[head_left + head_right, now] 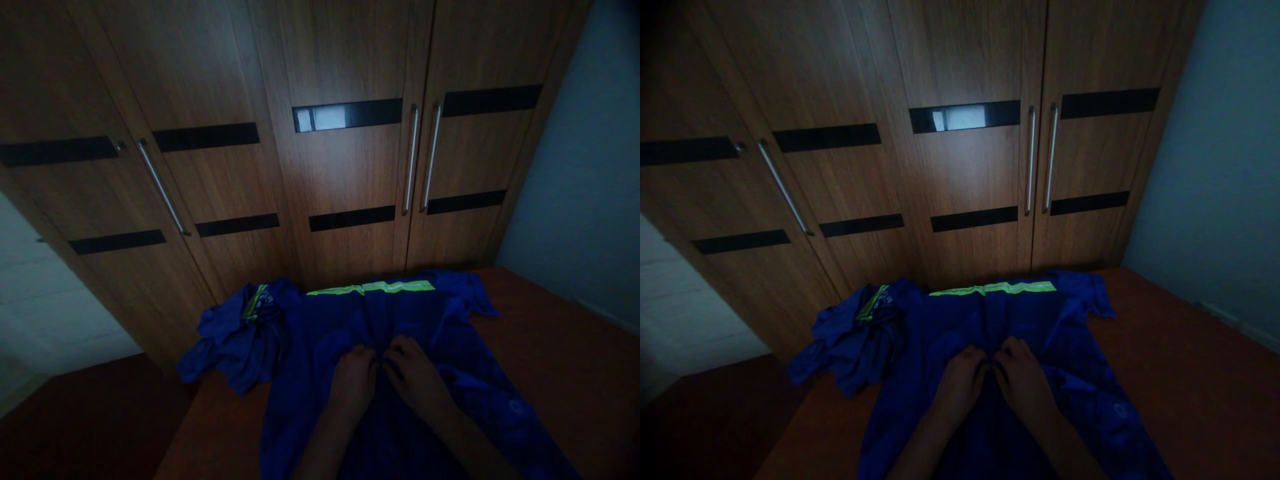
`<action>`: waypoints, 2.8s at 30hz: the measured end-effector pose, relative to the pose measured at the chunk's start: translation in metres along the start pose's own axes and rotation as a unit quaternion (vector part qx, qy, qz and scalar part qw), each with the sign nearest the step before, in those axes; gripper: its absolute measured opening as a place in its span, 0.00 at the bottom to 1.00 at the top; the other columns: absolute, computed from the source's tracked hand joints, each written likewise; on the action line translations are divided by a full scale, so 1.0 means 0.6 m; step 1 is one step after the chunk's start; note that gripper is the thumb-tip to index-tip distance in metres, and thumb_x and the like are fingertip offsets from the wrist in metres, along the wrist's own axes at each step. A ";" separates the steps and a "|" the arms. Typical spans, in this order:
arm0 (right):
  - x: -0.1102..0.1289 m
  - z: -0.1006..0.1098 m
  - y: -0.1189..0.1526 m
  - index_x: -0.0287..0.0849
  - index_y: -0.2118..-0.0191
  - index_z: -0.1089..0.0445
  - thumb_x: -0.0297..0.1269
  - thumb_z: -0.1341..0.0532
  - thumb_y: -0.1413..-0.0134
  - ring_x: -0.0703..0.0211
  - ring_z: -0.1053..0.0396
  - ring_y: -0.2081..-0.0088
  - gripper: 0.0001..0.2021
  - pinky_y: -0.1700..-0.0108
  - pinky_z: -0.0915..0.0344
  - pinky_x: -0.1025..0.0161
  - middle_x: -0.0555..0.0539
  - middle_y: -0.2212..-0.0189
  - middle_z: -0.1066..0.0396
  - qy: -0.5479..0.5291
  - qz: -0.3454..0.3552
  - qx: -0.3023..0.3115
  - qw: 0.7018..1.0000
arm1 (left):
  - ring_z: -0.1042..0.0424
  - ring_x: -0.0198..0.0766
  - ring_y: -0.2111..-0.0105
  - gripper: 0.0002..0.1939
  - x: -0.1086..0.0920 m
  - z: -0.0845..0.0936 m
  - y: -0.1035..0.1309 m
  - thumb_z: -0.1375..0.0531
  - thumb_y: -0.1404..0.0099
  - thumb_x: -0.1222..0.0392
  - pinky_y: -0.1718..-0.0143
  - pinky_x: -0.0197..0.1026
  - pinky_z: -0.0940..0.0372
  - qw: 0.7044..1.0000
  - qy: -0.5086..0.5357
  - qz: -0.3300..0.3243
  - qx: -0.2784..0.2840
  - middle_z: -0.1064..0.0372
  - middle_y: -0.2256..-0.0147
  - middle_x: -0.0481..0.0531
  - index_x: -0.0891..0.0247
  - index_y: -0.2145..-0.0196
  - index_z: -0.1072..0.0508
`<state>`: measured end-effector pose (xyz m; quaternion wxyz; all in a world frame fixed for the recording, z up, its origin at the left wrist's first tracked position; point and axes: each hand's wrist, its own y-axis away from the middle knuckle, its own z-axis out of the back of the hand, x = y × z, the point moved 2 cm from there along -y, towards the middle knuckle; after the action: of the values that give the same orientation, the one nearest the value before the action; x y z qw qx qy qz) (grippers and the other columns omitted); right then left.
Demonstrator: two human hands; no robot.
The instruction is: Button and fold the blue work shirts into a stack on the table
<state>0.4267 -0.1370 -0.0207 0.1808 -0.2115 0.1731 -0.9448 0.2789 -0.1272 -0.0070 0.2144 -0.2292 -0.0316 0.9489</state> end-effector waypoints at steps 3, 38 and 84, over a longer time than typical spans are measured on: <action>0.000 -0.006 0.000 0.44 0.62 0.28 0.31 0.47 0.40 0.55 0.32 0.60 0.10 0.56 0.35 0.59 0.45 0.64 0.32 -0.028 0.005 -0.003 1.000 | 0.30 0.37 0.64 0.14 -0.001 0.004 0.001 0.53 0.33 0.66 0.62 0.36 0.39 0.999 0.021 -0.004 -0.025 0.31 0.65 0.51 0.60 0.64 0.28; -0.098 0.074 0.020 0.44 0.70 0.27 0.35 0.47 0.46 0.57 0.29 0.67 0.11 0.63 0.35 0.62 0.48 0.71 0.29 -0.125 -0.099 -0.092 0.983 | 0.37 0.36 0.79 0.14 0.091 0.102 0.013 0.49 0.44 0.57 0.75 0.36 0.44 0.940 0.230 0.211 -0.136 0.41 0.83 0.46 0.62 0.84 0.35; 0.004 -0.034 -0.014 0.41 0.52 0.29 0.28 0.47 0.43 0.54 0.27 0.60 0.15 0.55 0.31 0.58 0.43 0.60 0.24 -0.036 -0.024 -0.058 0.997 | 0.32 0.36 0.66 0.14 -0.003 0.024 0.002 0.52 0.37 0.72 0.63 0.36 0.40 0.998 -0.002 -0.016 -0.059 0.34 0.68 0.50 0.61 0.69 0.29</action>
<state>0.4132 -0.1253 -0.0336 0.1515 -0.2592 0.2162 -0.9290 0.2736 -0.1288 0.0063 0.2161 -0.2388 -0.0916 0.9423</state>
